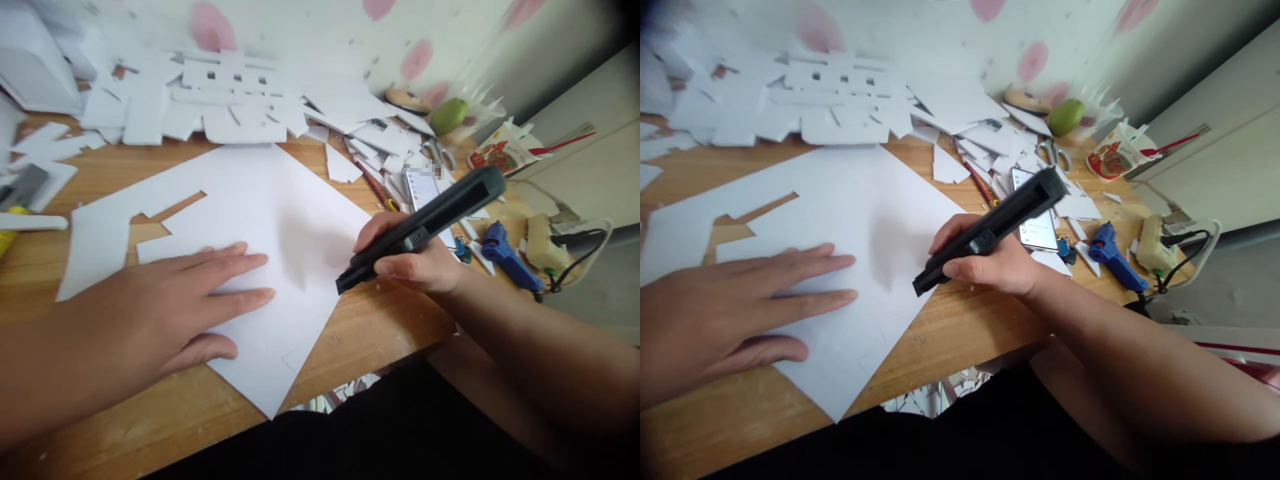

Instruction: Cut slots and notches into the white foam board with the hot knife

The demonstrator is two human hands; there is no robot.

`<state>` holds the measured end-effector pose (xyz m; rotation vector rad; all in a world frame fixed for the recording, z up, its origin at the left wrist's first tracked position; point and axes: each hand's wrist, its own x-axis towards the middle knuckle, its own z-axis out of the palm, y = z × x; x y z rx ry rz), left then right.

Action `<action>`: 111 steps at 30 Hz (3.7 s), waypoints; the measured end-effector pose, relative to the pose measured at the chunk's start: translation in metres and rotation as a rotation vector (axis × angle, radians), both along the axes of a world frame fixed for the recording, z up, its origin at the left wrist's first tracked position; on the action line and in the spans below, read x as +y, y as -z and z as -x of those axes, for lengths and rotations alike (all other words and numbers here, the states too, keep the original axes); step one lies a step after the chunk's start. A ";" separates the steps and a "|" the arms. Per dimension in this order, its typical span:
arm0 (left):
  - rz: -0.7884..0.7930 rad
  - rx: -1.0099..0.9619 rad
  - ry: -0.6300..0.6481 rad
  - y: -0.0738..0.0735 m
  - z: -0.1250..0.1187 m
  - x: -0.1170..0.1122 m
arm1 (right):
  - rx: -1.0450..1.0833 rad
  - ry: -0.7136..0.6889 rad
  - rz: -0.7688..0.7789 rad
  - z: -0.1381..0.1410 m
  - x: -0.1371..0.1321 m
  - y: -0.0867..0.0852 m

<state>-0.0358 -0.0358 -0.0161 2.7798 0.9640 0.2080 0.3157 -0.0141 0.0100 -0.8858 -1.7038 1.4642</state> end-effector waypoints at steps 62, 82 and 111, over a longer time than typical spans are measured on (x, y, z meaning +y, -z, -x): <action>0.066 0.021 0.122 0.001 -0.007 0.011 | -0.507 0.096 -0.602 0.055 -0.057 0.003; 0.069 0.053 0.099 -0.001 -0.009 0.010 | -0.495 0.094 -0.646 0.047 -0.063 0.005; 0.002 0.027 0.136 0.006 -0.007 0.013 | -0.544 0.061 -0.678 0.037 -0.079 0.005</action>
